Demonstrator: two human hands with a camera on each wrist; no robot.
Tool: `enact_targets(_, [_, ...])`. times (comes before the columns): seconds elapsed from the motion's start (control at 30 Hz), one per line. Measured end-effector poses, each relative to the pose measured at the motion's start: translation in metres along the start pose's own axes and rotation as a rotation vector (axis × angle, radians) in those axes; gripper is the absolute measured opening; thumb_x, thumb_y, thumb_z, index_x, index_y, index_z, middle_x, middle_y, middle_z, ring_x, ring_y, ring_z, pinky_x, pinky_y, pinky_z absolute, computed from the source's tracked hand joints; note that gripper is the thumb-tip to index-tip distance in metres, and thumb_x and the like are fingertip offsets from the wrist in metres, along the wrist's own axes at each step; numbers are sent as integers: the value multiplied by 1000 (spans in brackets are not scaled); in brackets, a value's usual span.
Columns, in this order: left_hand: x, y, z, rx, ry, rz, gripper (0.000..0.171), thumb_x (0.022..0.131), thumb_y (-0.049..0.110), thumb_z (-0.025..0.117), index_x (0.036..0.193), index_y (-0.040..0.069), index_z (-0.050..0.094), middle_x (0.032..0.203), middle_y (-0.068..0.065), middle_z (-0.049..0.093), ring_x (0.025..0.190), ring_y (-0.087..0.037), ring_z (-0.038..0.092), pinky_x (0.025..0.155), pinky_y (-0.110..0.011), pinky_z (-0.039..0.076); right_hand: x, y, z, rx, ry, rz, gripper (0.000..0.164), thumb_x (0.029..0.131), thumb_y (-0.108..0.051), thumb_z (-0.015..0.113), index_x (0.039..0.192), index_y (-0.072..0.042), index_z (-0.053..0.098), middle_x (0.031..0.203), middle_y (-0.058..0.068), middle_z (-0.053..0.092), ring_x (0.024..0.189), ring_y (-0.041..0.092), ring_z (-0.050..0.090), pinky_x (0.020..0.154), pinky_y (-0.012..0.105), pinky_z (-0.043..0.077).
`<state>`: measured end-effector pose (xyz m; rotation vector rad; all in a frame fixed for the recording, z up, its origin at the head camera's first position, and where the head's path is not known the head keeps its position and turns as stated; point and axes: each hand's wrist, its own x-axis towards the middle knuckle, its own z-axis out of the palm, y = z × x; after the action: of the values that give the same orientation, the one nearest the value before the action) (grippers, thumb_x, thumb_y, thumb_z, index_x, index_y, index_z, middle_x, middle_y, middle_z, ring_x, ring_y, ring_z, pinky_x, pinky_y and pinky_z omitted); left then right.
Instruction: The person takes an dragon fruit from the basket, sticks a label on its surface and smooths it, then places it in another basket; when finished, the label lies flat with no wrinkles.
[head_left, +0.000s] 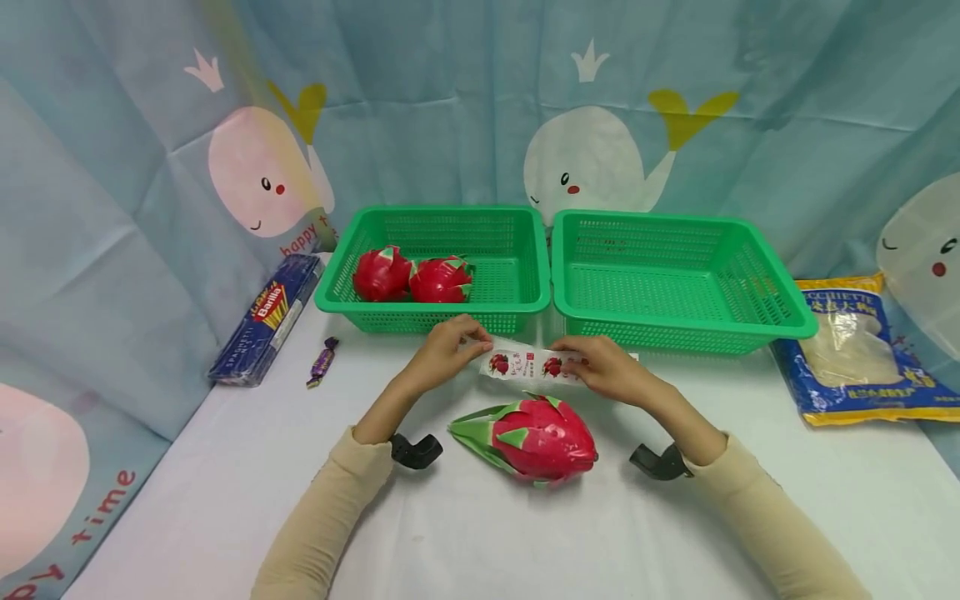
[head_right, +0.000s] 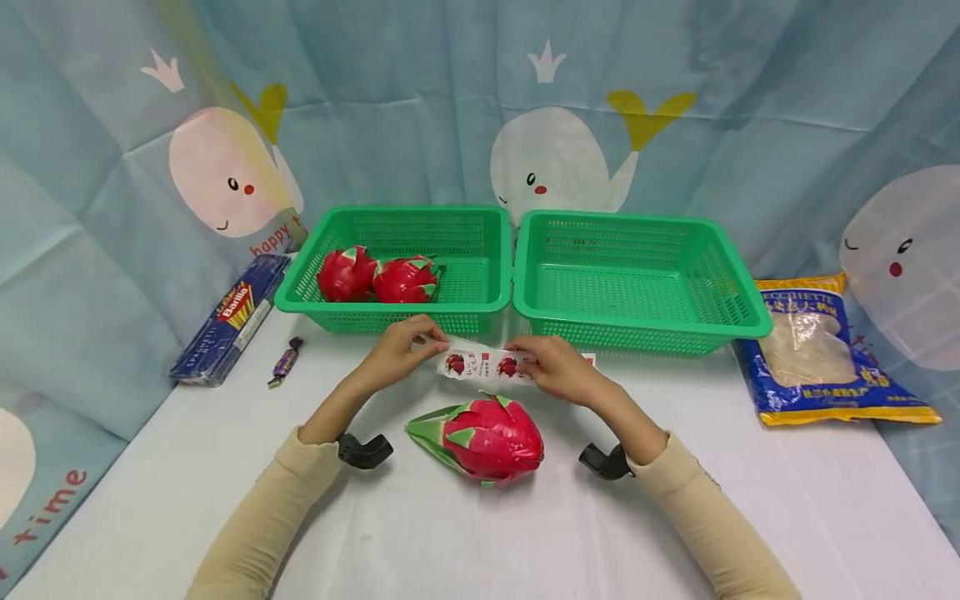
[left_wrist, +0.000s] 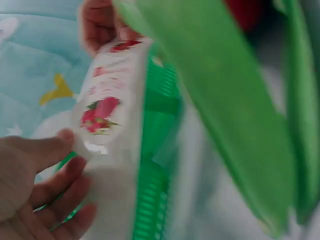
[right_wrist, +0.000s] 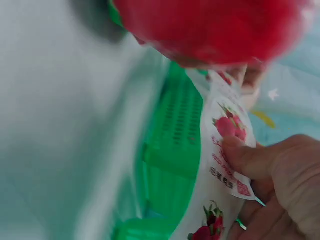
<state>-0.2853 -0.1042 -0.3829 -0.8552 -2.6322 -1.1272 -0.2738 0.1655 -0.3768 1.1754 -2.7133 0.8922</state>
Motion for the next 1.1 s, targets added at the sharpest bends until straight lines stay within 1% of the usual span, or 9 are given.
enact_targets(0.17, [1,15,-6,102,23,147,6,85,16,66,84,10,66,102,-6,65,100,-20,56,84,-37,50,-4,0,-14,37,-32,-33,20,82,5,62,101,-1,62,92,9,68,88,21,65,74,34,56])
enact_targets(0.23, [1,18,-7,97,9,169,5,85,15,66,85,10,65,101,-5,66,101,-19,59,87,-37,50,-5,1,-18,39,-37,-50,18,82,6,62,98,-1,62,91,7,68,88,20,66,74,33,56])
enact_targets(0.37, [3,22,-7,-69,-36,104,7,84,10,67,90,6,64,84,-3,68,80,-12,65,73,-28,54,-6,0,-25,32,-58,-60,16,82,6,63,95,-3,63,86,3,67,81,15,64,69,29,54])
enact_targets(0.43, [4,23,-8,-138,-65,63,12,83,10,67,94,4,66,81,-4,68,76,-11,63,71,-26,54,-6,1,-27,16,-79,-48,15,83,4,62,94,-5,63,84,1,67,77,12,62,67,26,53])
enact_targets(0.6, [6,30,-10,-269,-134,-32,16,84,12,67,97,3,70,89,-9,71,80,-13,64,74,-26,53,-3,-4,-27,124,-102,-10,29,87,-8,62,116,-6,57,96,4,66,82,12,63,70,24,53])
enact_targets(0.7, [9,35,-11,-360,-149,-106,16,85,13,66,97,3,71,94,-10,71,82,-13,65,74,-26,52,4,-11,-22,240,-18,-93,38,87,-10,63,123,-5,55,105,8,65,88,15,65,74,25,54])
enact_targets(0.87, [13,42,-11,-472,-135,-181,18,86,13,64,99,1,69,99,-13,69,81,-11,65,69,-22,51,16,-22,-12,274,176,-276,24,80,-1,68,104,-4,66,103,9,63,91,16,59,72,20,50])
enact_targets(0.97, [14,44,-10,-485,-113,-187,18,86,11,64,98,-1,70,99,-15,69,78,-10,64,65,-21,49,19,-24,-8,298,232,-286,17,77,2,69,93,-6,69,99,9,62,95,16,57,77,17,48])
enact_targets(1.1, [14,40,-10,-462,-90,-174,17,85,10,65,96,-2,70,97,-16,69,78,-9,64,66,-20,50,18,-23,-6,360,262,-235,12,79,4,67,86,-6,68,97,12,63,97,12,57,83,16,48])
